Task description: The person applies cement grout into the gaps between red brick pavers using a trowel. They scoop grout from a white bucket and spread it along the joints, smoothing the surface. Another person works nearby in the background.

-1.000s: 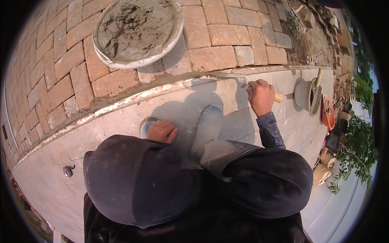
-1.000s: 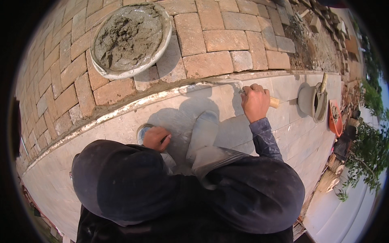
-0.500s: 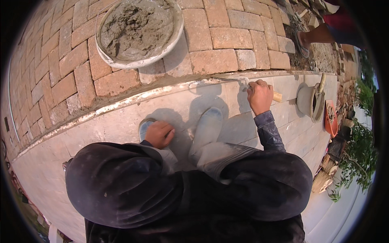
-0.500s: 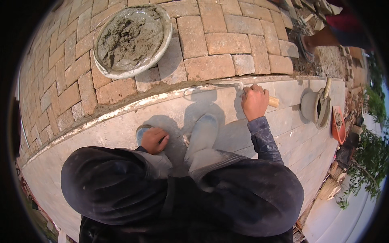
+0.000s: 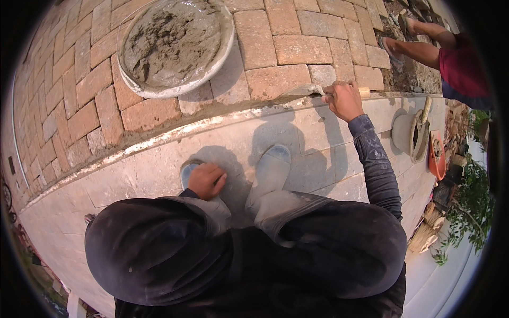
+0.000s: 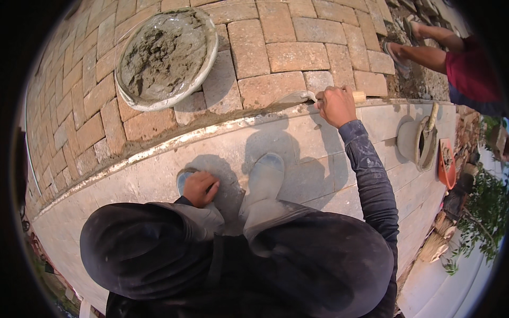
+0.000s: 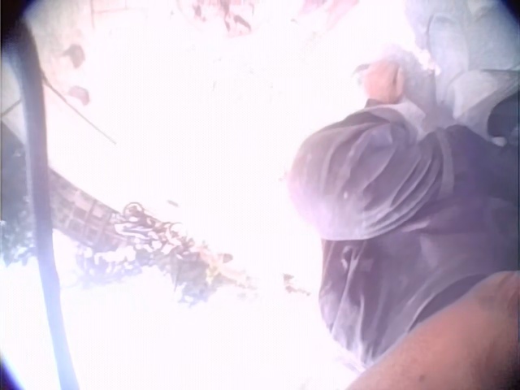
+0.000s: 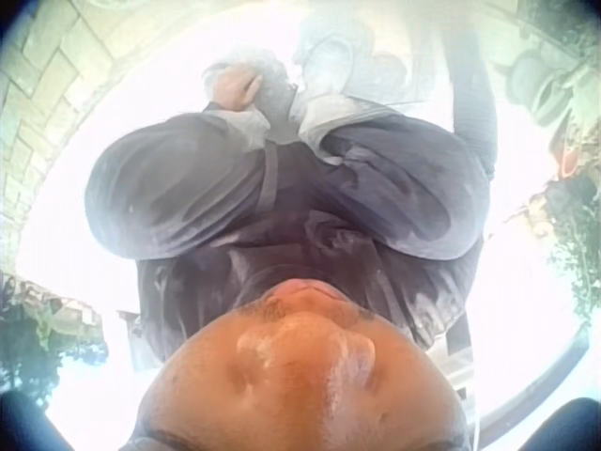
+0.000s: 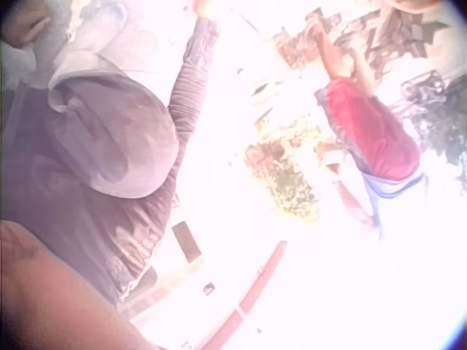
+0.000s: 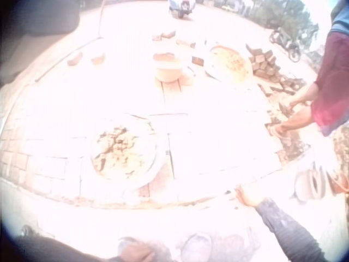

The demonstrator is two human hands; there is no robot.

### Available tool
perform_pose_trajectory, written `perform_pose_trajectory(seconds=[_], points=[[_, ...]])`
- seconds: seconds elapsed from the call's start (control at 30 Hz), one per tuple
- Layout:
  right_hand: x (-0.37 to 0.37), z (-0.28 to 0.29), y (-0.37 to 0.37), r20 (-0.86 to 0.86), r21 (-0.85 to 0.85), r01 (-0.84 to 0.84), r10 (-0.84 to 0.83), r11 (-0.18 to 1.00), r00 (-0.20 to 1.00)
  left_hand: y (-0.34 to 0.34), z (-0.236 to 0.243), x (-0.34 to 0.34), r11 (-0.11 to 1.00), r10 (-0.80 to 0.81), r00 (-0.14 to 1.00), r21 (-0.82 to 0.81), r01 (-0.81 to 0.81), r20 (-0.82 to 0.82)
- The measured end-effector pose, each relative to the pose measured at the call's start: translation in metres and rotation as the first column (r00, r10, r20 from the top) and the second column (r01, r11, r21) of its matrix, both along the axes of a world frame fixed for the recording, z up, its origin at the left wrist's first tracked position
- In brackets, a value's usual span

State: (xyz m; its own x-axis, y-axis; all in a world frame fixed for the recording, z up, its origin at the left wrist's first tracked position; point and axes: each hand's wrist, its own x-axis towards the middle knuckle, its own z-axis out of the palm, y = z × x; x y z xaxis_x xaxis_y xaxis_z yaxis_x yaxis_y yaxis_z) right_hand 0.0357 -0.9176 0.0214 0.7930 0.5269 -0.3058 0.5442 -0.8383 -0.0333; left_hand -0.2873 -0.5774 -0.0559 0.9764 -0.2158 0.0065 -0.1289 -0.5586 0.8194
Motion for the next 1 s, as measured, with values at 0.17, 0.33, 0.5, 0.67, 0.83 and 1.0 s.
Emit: perform_pose_trajectory(seconds=[0.17,0.33,0.5,0.67,0.83,1.0], points=[[0.035,-0.008,-0.011,-0.174,0.014,0.109,-0.104,0.994,0.979,-0.001,-0.001,-0.001,1.000,0.004,1.000,0.009,-0.004,-0.009],[0.053,0.014,-0.047,-0.173,0.044,0.126,-0.117,0.991,0.978,0.000,0.001,0.002,1.000,-0.009,1.000,-0.004,0.009,-0.011],[0.027,0.029,-0.054,-0.110,0.061,0.095,-0.088,0.994,0.990,0.000,0.003,0.003,1.000,0.004,1.000,-0.003,-0.004,-0.003],[-0.027,0.005,-0.034,0.089,0.019,0.081,-0.082,0.997,0.993,-0.001,0.000,0.001,1.000,-0.012,1.000,0.013,0.012,-0.002],[-0.043,0.004,-0.035,0.259,0.055,0.098,-0.109,0.994,0.960,0.001,0.002,0.000,1.000,-0.011,1.000,0.029,0.011,-0.019],[-0.053,0.017,-0.049,0.239,0.054,0.135,-0.144,0.989,0.960,0.000,0.003,0.002,1.000,0.018,1.000,-0.010,-0.018,0.009]])
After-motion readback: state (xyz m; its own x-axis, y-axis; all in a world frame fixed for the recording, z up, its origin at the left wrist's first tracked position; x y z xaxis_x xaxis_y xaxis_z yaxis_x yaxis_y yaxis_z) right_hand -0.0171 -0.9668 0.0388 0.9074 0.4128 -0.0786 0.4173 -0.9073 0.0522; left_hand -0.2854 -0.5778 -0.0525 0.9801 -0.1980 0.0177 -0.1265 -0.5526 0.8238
